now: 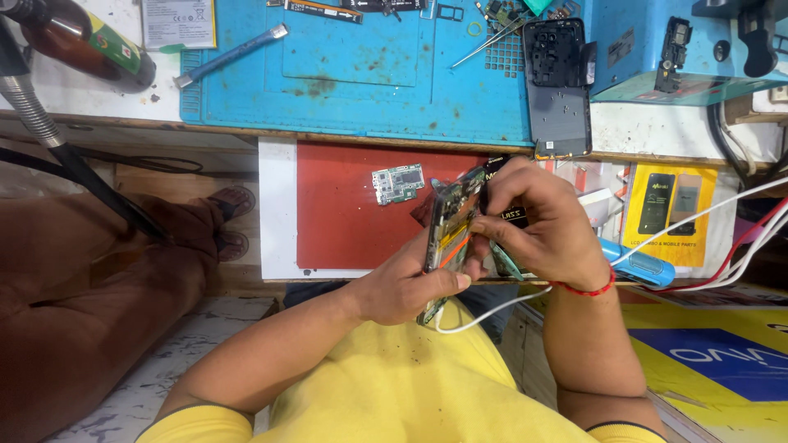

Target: The person handles a disassembled smartphone, inspecting the internal components and the back cover. They use a toothbrush to clean the edges of the red back cover and a metal tool to pry at the seams. The person also applies a liquid from a bottle to the device's edges.

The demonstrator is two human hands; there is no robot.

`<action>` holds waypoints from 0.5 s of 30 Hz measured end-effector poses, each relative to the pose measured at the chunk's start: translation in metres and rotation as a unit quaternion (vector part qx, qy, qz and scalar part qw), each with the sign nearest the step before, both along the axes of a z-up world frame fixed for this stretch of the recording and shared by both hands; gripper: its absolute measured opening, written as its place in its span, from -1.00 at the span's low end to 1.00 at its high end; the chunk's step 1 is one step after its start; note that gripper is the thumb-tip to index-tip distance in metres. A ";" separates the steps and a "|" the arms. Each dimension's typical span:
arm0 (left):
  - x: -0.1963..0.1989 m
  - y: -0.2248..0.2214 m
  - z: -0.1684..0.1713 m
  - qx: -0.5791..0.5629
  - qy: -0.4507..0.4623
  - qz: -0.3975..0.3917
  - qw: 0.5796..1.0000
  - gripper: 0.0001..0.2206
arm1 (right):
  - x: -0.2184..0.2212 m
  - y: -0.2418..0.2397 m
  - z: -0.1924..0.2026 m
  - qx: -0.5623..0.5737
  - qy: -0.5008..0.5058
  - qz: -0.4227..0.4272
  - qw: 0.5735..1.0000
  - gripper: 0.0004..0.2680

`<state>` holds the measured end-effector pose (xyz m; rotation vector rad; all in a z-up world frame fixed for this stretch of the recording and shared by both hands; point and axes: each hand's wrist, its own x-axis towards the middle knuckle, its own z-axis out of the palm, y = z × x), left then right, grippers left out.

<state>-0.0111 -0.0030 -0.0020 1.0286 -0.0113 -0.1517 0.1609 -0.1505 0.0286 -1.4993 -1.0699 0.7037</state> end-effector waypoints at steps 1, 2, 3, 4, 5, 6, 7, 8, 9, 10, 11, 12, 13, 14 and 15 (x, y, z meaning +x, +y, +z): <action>0.000 0.000 0.001 -0.020 -0.001 0.005 1.000 -0.45 | -0.004 -0.003 -0.003 0.024 0.088 -0.022 0.996 -0.77; 0.001 0.000 0.002 -0.040 -0.005 0.010 0.999 -0.39 | -0.009 -0.004 -0.005 0.048 0.173 -0.045 0.983 -0.74; 0.001 0.001 0.003 -0.040 -0.015 0.011 0.999 -0.38 | -0.011 -0.003 -0.008 0.072 0.257 -0.067 0.961 -0.71; 0.000 0.001 0.003 -0.043 -0.023 0.012 0.999 -0.38 | -0.013 -0.002 -0.010 0.079 0.289 -0.067 0.952 -0.69; -0.002 0.000 0.003 -0.045 -0.030 0.012 0.998 -0.37 | -0.014 -0.001 -0.013 0.086 0.321 -0.068 0.941 -0.66; -0.002 0.000 0.001 -0.048 -0.025 0.011 0.998 -0.37 | -0.016 -0.003 -0.015 0.092 0.352 -0.070 0.929 -0.64; -0.002 -0.001 0.000 -0.050 -0.020 0.009 0.998 -0.37 | -0.018 -0.005 -0.018 0.089 0.350 -0.069 0.930 -0.64; -0.002 -0.001 -0.002 -0.052 -0.016 0.008 0.998 -0.38 | -0.021 -0.004 -0.021 0.087 0.345 -0.068 0.932 -0.63; -0.003 -0.001 -0.003 -0.049 -0.015 0.006 0.999 -0.38 | -0.022 -0.004 -0.022 0.085 0.341 -0.067 0.934 -0.63; -0.003 -0.002 -0.003 -0.046 -0.015 0.007 0.999 -0.38 | -0.023 -0.004 -0.023 0.085 0.342 -0.075 0.933 -0.64; -0.004 -0.002 -0.003 -0.043 -0.015 0.007 0.999 -0.39 | -0.025 -0.003 -0.024 0.084 0.343 -0.084 0.932 -0.65; -0.004 -0.002 -0.003 -0.043 -0.016 0.005 0.999 -0.38 | -0.027 -0.001 -0.024 0.084 0.345 -0.091 0.930 -0.65; -0.004 -0.003 -0.003 -0.044 -0.016 0.004 0.999 -0.37 | -0.028 0.001 -0.022 0.082 0.335 -0.096 0.934 -0.65; -0.005 -0.003 -0.003 -0.044 -0.016 0.003 0.999 -0.36 | -0.030 0.003 -0.021 0.082 0.325 -0.101 0.937 -0.65; -0.006 -0.002 -0.003 -0.040 -0.016 0.005 0.999 -0.34 | -0.032 0.005 -0.019 0.081 0.315 -0.106 0.940 -0.64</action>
